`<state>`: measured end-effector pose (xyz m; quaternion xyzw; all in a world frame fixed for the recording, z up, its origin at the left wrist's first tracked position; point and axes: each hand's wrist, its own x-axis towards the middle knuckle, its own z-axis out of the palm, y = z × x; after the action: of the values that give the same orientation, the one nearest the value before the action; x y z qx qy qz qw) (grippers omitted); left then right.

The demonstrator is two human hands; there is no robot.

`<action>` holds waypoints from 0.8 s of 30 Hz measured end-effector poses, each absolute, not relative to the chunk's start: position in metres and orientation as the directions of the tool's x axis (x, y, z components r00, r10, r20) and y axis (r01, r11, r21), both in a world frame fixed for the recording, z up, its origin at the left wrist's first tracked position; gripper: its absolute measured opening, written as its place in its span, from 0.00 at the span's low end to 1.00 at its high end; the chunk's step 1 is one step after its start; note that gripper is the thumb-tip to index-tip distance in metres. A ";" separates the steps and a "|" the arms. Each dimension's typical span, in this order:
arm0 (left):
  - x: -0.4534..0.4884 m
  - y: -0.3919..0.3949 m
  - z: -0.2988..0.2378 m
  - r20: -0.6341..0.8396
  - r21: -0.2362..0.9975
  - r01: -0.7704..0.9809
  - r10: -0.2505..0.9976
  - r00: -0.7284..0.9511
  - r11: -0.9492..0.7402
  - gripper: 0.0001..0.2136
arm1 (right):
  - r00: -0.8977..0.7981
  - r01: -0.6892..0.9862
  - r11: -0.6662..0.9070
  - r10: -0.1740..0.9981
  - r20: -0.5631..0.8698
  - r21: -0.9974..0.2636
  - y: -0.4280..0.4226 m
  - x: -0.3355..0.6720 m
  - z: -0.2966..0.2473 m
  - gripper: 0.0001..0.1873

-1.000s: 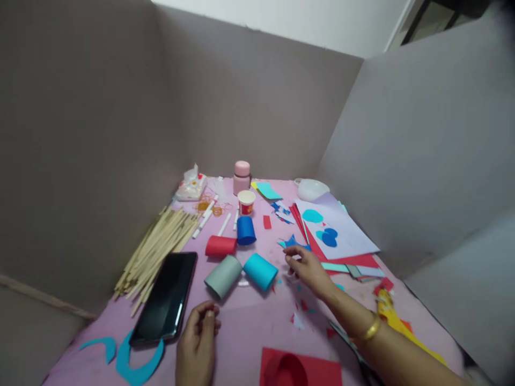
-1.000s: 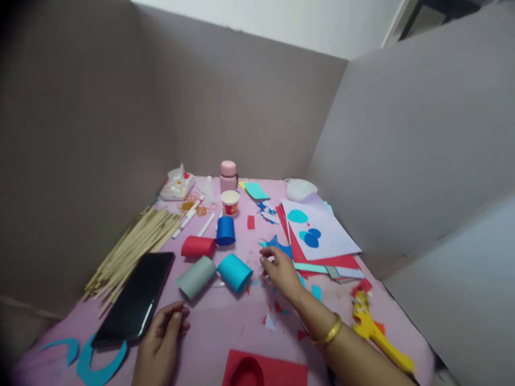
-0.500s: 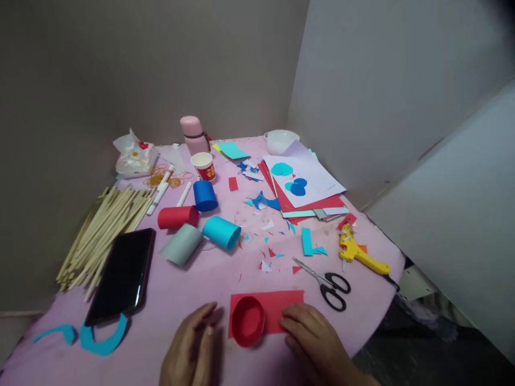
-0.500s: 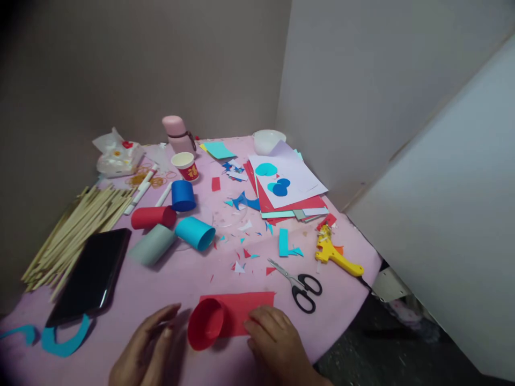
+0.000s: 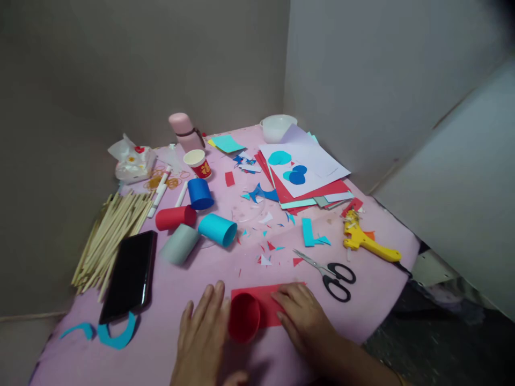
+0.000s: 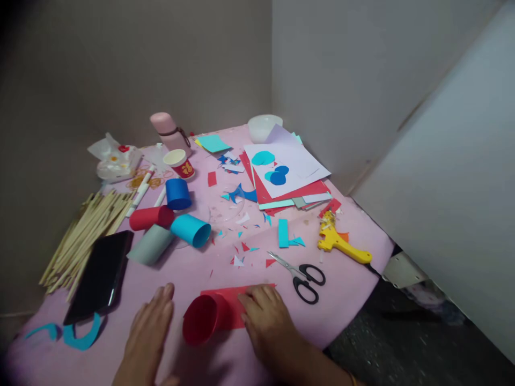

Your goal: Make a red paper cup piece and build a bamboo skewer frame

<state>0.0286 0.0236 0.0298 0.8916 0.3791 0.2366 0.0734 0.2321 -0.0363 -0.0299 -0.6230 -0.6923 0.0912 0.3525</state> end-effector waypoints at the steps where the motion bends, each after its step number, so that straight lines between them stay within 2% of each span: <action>1: 0.029 0.028 0.033 0.331 0.176 0.593 0.615 0.716 -0.785 0.32 | 0.046 0.780 0.195 0.930 0.365 -0.595 -0.036 0.233 -0.028 0.15; 3: 0.030 0.037 0.035 0.225 -0.029 0.495 0.477 0.849 -0.868 0.37 | 0.071 0.738 0.184 0.936 0.346 -0.650 -0.036 0.236 -0.024 0.14; 4: 0.032 0.040 0.035 0.186 -0.088 0.478 0.457 0.870 -0.874 0.38 | 0.077 0.717 0.183 0.938 0.337 -0.673 -0.035 0.238 -0.022 0.14; 7: 0.039 0.045 0.033 0.133 -0.152 0.477 0.460 0.878 -0.866 0.37 | 0.097 0.661 0.164 0.949 0.300 -0.732 -0.035 0.242 -0.019 0.14; 13: 0.054 0.045 0.034 0.170 -0.194 0.439 0.410 0.896 -0.877 0.32 | 0.081 0.602 0.151 0.965 0.248 -0.784 -0.035 0.246 -0.018 0.13; 18: 0.054 0.045 0.032 0.153 -0.213 0.427 0.402 0.903 -0.879 0.34 | 0.086 0.571 0.139 0.970 0.227 -0.809 -0.035 0.246 -0.017 0.13; 22: 0.047 0.041 0.029 0.145 -0.139 0.442 0.423 0.894 -0.886 0.42 | 0.097 0.561 0.154 0.964 0.249 -0.813 -0.036 0.245 -0.020 0.13; 24: 0.044 0.037 0.032 0.218 -0.037 0.533 0.514 0.830 -0.845 0.44 | 0.110 0.555 0.162 0.958 0.264 -0.816 -0.036 0.244 -0.023 0.14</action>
<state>0.0445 0.0372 0.0320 0.9553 0.2739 0.1002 -0.0481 0.2440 -0.0362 -0.0225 -0.6045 -0.6257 0.2318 0.4352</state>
